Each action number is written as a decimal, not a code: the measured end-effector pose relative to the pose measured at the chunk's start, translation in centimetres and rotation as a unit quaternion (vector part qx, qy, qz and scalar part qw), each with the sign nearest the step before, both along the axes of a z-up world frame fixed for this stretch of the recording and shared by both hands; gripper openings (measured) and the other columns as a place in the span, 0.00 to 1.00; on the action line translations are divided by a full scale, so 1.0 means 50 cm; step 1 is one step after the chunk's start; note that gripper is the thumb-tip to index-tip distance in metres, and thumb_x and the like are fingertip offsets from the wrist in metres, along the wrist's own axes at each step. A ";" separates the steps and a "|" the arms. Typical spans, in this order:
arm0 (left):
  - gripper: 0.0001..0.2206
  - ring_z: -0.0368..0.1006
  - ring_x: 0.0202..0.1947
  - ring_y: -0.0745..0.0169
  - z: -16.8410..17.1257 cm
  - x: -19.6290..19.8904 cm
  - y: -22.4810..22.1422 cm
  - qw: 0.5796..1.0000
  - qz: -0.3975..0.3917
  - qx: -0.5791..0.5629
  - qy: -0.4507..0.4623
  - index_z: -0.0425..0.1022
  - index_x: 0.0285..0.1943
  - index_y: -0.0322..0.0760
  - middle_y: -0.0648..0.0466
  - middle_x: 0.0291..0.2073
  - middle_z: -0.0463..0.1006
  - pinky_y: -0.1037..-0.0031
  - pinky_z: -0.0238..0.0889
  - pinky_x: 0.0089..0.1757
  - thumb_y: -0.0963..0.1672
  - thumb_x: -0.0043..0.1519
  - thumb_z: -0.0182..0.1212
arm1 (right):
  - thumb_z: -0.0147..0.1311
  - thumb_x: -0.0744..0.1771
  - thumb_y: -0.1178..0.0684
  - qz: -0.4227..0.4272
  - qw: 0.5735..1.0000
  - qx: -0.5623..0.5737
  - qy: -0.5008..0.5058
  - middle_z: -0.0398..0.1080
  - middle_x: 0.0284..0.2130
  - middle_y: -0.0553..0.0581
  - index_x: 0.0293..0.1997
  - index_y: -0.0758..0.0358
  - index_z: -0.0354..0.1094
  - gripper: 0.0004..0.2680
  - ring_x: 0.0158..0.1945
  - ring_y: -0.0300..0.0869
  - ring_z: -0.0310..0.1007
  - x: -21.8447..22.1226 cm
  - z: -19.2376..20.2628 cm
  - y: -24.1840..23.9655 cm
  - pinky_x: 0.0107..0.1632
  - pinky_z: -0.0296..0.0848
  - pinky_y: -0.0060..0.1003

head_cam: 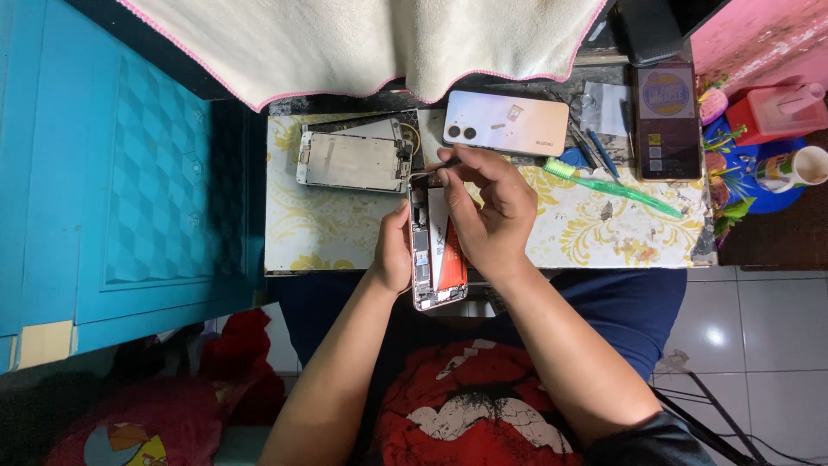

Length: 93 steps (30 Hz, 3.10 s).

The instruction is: Repairing a smartphone by carefully manipulating internal components and the battery with a small tool.

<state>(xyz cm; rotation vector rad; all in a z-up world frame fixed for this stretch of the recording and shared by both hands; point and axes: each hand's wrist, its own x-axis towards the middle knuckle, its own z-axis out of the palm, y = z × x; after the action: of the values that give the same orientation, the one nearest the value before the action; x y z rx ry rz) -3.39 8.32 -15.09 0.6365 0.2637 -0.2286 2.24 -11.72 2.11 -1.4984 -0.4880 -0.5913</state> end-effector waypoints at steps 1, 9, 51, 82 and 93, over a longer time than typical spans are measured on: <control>0.19 0.77 0.19 0.51 0.000 0.000 -0.001 1.000 0.000 0.000 0.000 0.74 0.38 0.35 0.43 0.20 0.74 0.69 0.72 0.17 0.54 0.65 0.52 | 0.58 0.68 0.70 0.000 1.000 0.000 0.000 0.76 0.44 0.67 0.57 0.74 0.68 0.12 0.46 0.55 0.82 0.001 -0.001 0.001 0.46 0.83 0.48; 0.19 0.77 0.19 0.50 0.282 0.053 -0.161 1.000 0.004 -0.002 -0.003 0.74 0.39 0.35 0.43 0.21 0.75 0.68 0.72 0.18 0.54 0.65 0.52 | 0.57 0.68 0.70 -0.009 1.000 0.008 0.000 0.76 0.44 0.67 0.58 0.73 0.67 0.12 0.46 0.55 0.82 0.000 -0.003 0.001 0.47 0.84 0.48; 0.31 0.75 0.53 0.30 0.247 0.054 -0.159 0.958 -0.126 -0.109 -0.235 0.50 0.78 0.40 0.29 0.57 0.69 0.42 0.76 0.44 0.57 0.70 0.35 | 0.52 0.68 0.70 0.012 0.968 -0.213 0.136 0.73 0.33 0.67 0.45 0.74 0.72 0.05 0.33 0.52 0.76 -0.028 0.078 -0.097 0.38 0.76 0.43; 0.28 0.62 0.68 0.44 0.223 0.070 -0.163 0.967 -0.052 0.014 -0.249 0.51 0.76 0.28 0.34 0.69 0.61 0.54 0.56 0.65 0.52 0.73 0.31 | 0.60 0.66 0.66 0.032 0.954 -0.296 0.020 0.66 0.23 0.59 0.41 0.73 0.76 0.03 0.25 0.49 0.70 0.003 0.126 -0.047 0.28 0.71 0.40; 0.28 0.69 0.63 0.47 0.215 0.075 -0.159 0.966 -0.060 0.008 -0.250 0.51 0.76 0.31 0.34 0.63 0.69 0.57 0.63 0.61 0.53 0.73 0.31 | 0.62 0.66 0.66 0.043 0.949 -0.311 0.029 0.67 0.23 0.60 0.42 0.72 0.77 0.04 0.24 0.50 0.70 0.010 0.131 -0.044 0.29 0.70 0.40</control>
<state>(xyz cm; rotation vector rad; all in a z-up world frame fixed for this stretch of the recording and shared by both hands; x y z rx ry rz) 0.37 0.35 -4.33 0.7063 -0.2606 -0.1749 2.74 -13.90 8.67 -2.0728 -0.7339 -0.3302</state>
